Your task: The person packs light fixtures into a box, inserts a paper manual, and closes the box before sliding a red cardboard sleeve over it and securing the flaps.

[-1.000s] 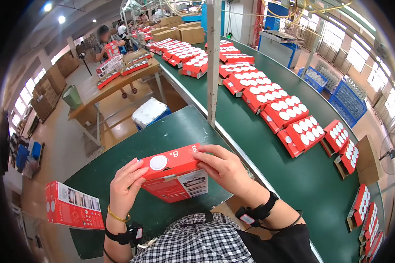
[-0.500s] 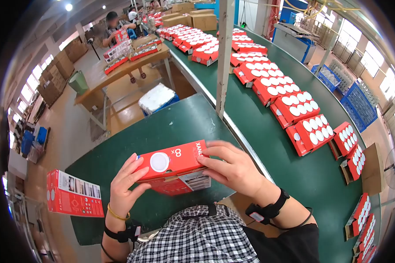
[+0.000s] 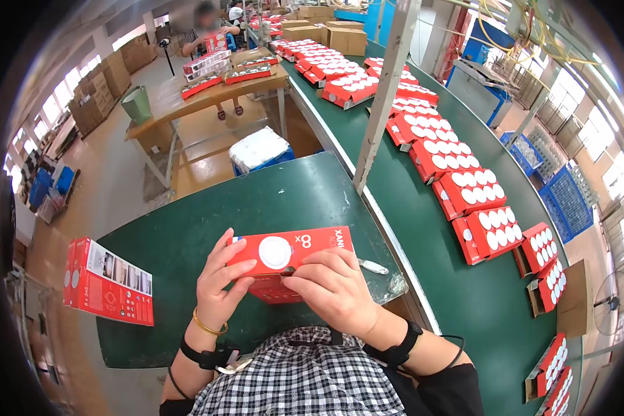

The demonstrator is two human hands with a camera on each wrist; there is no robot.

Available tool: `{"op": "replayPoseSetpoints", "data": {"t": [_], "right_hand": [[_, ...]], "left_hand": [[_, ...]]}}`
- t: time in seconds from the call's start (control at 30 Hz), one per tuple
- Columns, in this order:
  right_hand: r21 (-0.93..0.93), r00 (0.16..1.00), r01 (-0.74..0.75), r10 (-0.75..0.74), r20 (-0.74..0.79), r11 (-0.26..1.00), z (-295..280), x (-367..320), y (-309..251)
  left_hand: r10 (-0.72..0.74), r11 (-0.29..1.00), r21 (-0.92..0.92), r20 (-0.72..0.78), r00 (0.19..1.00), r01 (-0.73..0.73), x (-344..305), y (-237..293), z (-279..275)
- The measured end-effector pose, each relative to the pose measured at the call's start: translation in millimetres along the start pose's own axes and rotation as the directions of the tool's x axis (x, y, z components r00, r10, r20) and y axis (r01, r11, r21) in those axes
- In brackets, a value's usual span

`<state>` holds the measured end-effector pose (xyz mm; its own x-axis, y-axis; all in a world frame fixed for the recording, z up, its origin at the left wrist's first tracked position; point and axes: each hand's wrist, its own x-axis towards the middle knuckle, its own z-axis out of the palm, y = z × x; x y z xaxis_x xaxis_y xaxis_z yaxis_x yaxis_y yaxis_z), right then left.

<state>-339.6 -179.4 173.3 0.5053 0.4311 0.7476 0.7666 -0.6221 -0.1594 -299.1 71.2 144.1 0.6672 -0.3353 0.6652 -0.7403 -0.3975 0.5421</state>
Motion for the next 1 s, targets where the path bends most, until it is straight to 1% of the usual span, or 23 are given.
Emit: {"op": "replayPoseSetpoints", "data": {"t": [0.03, 0.07, 0.13, 0.17, 0.2, 0.27, 0.4, 0.5, 0.6, 0.8, 0.87, 1.0], "right_hand": [[0.001, 1.000, -0.023, 0.023, 0.018, 1.000, 1.4, -2.2, -0.6], [0.002, 0.999, -0.014, 0.014, 0.034, 1.000, 0.5, -1.0, -3.0], [-0.077, 0.999, -0.048, 0.050, 0.021, 0.996, -0.9, 1.2, -11.4], [-0.074, 0.999, -0.050, 0.052, 0.014, 0.996, -0.4, 1.8, -13.2], [-0.075, 0.999, -0.046, 0.047, 0.017, 0.996, -0.9, 0.3, -13.4], [-0.149, 0.999, -0.013, 0.006, -0.045, 0.989, -0.7, -4.0, -12.6], [-0.173, 0.998, -0.001, -0.009, -0.056, 0.985, 1.5, -7.6, -10.3], [-0.166, 0.998, -0.009, -0.003, -0.068, 0.986, 0.9, -7.1, -10.5], [-0.144, 0.999, -0.022, 0.015, -0.047, 0.989, -0.8, -7.5, -12.7], [-0.114, 0.999, -0.004, -0.001, -0.048, 0.993, -3.6, -9.4, -12.1], [-0.081, 0.997, -0.030, 0.024, -0.072, 0.996, -2.2, -9.9, -12.4], [-0.091, 0.997, -0.035, 0.028, -0.071, 0.995, -6.8, -6.2, -13.9]], "left_hand": [[0.009, 1.000, -0.010, 0.001, 1.000, -0.009, -0.5, 0.7, 0.8], [0.013, 1.000, -0.021, 0.001, 1.000, -0.013, -2.2, 2.0, 2.0], [0.012, 1.000, -0.023, -0.014, 1.000, -0.013, -2.3, 4.0, 2.7], [0.031, 0.999, -0.016, -0.017, 0.999, -0.031, -1.7, 4.3, 1.9], [0.030, 0.999, -0.017, -0.022, 0.999, -0.031, -1.7, 6.0, 1.4], [0.040, 0.999, -0.005, 0.002, 0.999, -0.040, -0.7, 7.7, -0.2], [0.049, 0.999, -0.021, 0.000, 0.999, -0.049, -1.3, 7.5, -0.1], [0.051, 0.999, -0.015, 0.005, 0.999, -0.051, -1.3, 8.5, -0.5], [0.049, 0.999, -0.005, 0.014, 0.999, -0.049, -2.7, 10.3, -1.3], [0.040, 0.999, -0.015, 0.010, 0.999, -0.040, -4.5, 15.2, -0.3], [0.011, 1.000, -0.018, -0.021, 1.000, -0.012, -5.6, 15.5, 1.4], [0.015, 1.000, -0.017, -0.023, 1.000, -0.015, -7.7, 18.4, 1.6]]}}
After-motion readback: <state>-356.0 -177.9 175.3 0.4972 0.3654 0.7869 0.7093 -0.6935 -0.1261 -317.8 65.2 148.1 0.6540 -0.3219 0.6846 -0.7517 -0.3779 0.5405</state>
